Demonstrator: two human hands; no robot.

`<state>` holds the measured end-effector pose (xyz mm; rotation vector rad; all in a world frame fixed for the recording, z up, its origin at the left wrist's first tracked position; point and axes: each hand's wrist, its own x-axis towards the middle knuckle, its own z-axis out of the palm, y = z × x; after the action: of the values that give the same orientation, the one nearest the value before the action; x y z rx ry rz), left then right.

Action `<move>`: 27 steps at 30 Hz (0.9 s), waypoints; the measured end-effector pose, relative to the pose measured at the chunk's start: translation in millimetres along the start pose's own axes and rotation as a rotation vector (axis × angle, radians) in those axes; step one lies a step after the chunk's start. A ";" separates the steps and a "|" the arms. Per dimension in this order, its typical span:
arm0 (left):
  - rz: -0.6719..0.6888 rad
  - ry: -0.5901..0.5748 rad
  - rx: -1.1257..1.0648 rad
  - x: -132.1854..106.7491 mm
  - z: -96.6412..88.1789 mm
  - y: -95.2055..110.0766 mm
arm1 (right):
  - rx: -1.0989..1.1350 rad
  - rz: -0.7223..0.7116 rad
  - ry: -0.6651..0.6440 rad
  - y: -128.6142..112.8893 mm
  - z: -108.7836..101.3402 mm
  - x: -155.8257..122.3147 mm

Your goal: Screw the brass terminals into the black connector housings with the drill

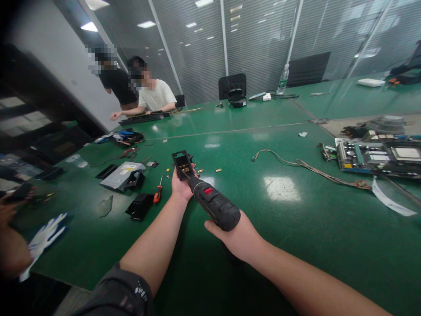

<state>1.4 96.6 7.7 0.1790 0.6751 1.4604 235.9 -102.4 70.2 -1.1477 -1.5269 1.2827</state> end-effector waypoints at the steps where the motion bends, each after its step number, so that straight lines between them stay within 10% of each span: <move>1: 0.012 0.004 -0.023 -1.2 1.1 -0.4 | 0.024 0.021 -0.001 1.7 0.1 1.0; 27: -0.027 -0.026 -0.007 -11.4 8.6 -4.2 | 0.091 0.081 -0.018 11.8 0.5 4.9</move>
<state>9.8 87.6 16.0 0.1822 0.6486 1.4324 235.8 -97.0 58.6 -1.1517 -1.4327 1.4058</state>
